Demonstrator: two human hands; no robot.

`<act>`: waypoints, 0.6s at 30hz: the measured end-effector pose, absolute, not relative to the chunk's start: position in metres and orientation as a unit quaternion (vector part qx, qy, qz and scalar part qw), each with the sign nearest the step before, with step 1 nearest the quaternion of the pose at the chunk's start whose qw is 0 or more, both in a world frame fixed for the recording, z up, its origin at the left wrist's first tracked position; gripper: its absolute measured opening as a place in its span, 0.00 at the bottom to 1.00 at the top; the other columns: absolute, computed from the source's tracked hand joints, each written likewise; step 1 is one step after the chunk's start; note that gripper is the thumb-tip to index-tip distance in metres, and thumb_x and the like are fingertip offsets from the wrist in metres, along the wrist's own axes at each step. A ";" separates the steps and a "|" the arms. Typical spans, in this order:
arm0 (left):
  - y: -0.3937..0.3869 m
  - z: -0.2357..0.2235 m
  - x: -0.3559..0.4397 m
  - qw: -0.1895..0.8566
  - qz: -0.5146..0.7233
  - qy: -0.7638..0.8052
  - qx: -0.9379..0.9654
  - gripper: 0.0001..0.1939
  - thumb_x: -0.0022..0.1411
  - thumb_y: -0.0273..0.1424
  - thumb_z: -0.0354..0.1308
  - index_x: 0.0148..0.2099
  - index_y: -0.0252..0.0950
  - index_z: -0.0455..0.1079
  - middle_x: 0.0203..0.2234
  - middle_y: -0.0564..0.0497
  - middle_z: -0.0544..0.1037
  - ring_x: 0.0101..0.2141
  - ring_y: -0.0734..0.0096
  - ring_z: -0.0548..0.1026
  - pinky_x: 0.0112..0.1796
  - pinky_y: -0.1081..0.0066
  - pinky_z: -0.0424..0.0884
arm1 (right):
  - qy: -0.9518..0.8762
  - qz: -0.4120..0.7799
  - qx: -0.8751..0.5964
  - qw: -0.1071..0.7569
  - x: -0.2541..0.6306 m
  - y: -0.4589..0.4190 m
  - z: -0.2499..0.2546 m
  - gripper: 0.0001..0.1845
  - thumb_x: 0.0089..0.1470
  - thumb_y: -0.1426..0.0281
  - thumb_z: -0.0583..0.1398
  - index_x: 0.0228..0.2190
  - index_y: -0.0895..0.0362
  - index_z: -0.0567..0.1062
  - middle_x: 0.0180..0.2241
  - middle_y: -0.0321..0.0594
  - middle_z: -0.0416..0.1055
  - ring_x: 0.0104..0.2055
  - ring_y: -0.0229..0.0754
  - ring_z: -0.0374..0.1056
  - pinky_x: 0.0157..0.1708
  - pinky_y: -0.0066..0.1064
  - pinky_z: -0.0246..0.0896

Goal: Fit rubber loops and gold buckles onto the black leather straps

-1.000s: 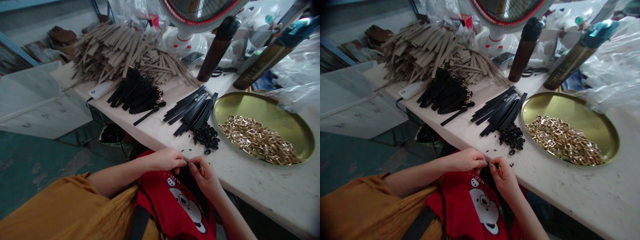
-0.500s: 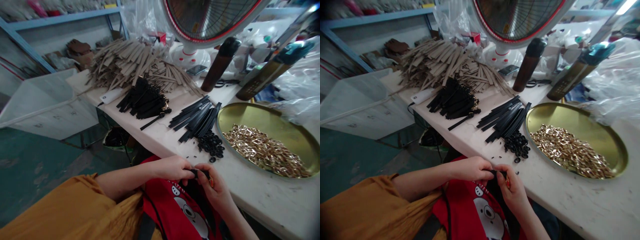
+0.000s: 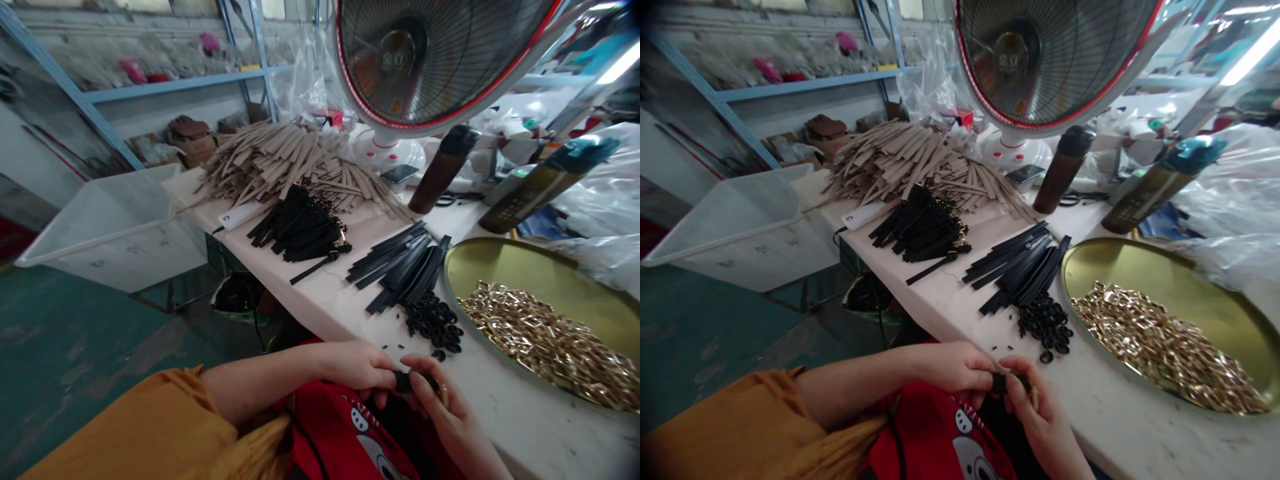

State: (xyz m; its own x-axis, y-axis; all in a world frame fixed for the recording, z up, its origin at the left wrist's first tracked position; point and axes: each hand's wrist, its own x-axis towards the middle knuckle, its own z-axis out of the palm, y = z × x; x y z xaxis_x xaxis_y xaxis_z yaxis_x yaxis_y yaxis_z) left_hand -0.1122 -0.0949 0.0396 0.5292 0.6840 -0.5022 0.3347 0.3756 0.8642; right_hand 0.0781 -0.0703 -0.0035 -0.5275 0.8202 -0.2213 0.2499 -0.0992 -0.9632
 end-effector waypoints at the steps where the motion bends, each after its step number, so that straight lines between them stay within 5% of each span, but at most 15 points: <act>1: -0.094 0.041 -0.114 0.703 0.124 0.449 0.538 0.11 0.62 0.29 0.43 0.36 0.34 0.66 0.17 0.57 0.67 0.19 0.81 0.64 0.24 0.80 0.61 | -0.621 0.617 -0.424 0.232 0.077 -0.070 -0.001 0.16 0.52 0.57 0.54 0.39 0.54 0.67 0.18 0.31 0.62 0.20 0.35 0.58 0.20 0.25 0.54; 6: -0.091 0.041 -0.117 0.712 0.132 0.456 0.517 0.10 0.59 0.34 0.49 0.37 0.33 0.67 0.18 0.57 0.67 0.19 0.81 0.63 0.22 0.79 0.59 | -0.597 0.627 -0.436 0.245 0.065 -0.069 0.000 0.17 0.53 0.57 0.53 0.39 0.55 0.66 0.17 0.29 0.58 0.19 0.34 0.54 0.18 0.24 0.50; 12: -0.091 0.035 -0.105 0.647 0.149 0.518 0.539 0.13 0.57 0.38 0.48 0.34 0.33 0.65 0.18 0.57 0.67 0.17 0.81 0.62 0.20 0.79 0.57 | -0.687 0.455 -0.458 0.333 0.061 -0.070 -0.011 0.12 0.55 0.62 0.51 0.37 0.56 0.67 0.28 0.38 0.66 0.27 0.38 0.62 0.25 0.28 0.58; 18: -0.093 0.033 -0.101 0.573 0.118 0.506 0.634 0.09 0.56 0.32 0.50 0.28 0.33 0.65 0.18 0.55 0.68 0.20 0.78 0.66 0.22 0.79 0.59 | -0.769 0.414 -0.402 0.276 0.075 -0.072 -0.009 0.10 0.55 0.67 0.50 0.38 0.55 0.67 0.31 0.39 0.69 0.29 0.38 0.64 0.28 0.28 0.59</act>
